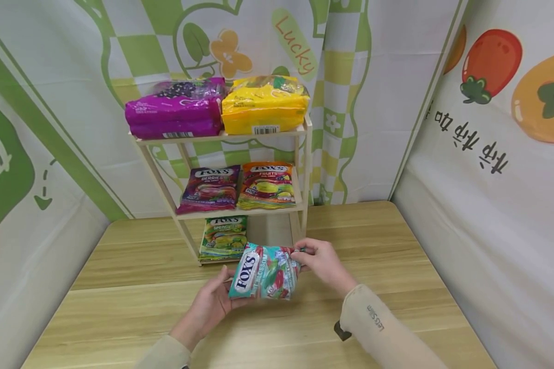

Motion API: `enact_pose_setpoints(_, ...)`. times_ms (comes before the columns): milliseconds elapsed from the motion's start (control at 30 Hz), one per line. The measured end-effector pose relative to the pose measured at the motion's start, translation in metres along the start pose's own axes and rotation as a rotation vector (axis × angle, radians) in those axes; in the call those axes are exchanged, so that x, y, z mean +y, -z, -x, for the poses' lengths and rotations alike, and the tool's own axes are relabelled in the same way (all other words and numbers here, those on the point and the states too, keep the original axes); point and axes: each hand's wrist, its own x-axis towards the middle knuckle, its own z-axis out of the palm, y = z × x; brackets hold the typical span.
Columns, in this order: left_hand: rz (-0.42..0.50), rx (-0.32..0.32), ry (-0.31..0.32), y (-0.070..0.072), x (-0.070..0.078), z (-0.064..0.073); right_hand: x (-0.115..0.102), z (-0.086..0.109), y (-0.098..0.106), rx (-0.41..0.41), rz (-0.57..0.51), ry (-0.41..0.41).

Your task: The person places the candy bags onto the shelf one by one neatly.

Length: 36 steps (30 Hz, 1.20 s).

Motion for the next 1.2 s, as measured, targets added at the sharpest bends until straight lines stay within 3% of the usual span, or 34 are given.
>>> enact_pose_setpoints(200, 0.053, 0.069, -0.021, -0.001, -0.002, -0.001, 0.006, -0.001, -0.002, 0.054, -0.119, -0.05)
enact_pose_setpoints(400, 0.135, 0.105, -0.084, -0.002, -0.004, -0.004, 0.013, 0.0, -0.009, 0.126, -0.27, -0.098)
enact_pose_setpoints(733, 0.129, 0.17, -0.136, -0.008, -0.008, -0.012, 0.028, 0.001, -0.021, 0.241, -0.448, -0.135)
enact_pose_setpoints(1200, 0.057, 0.194, -0.073, -0.011, -0.01, -0.017, 0.036, 0.002, -0.038, 0.32, -0.61, -0.142)
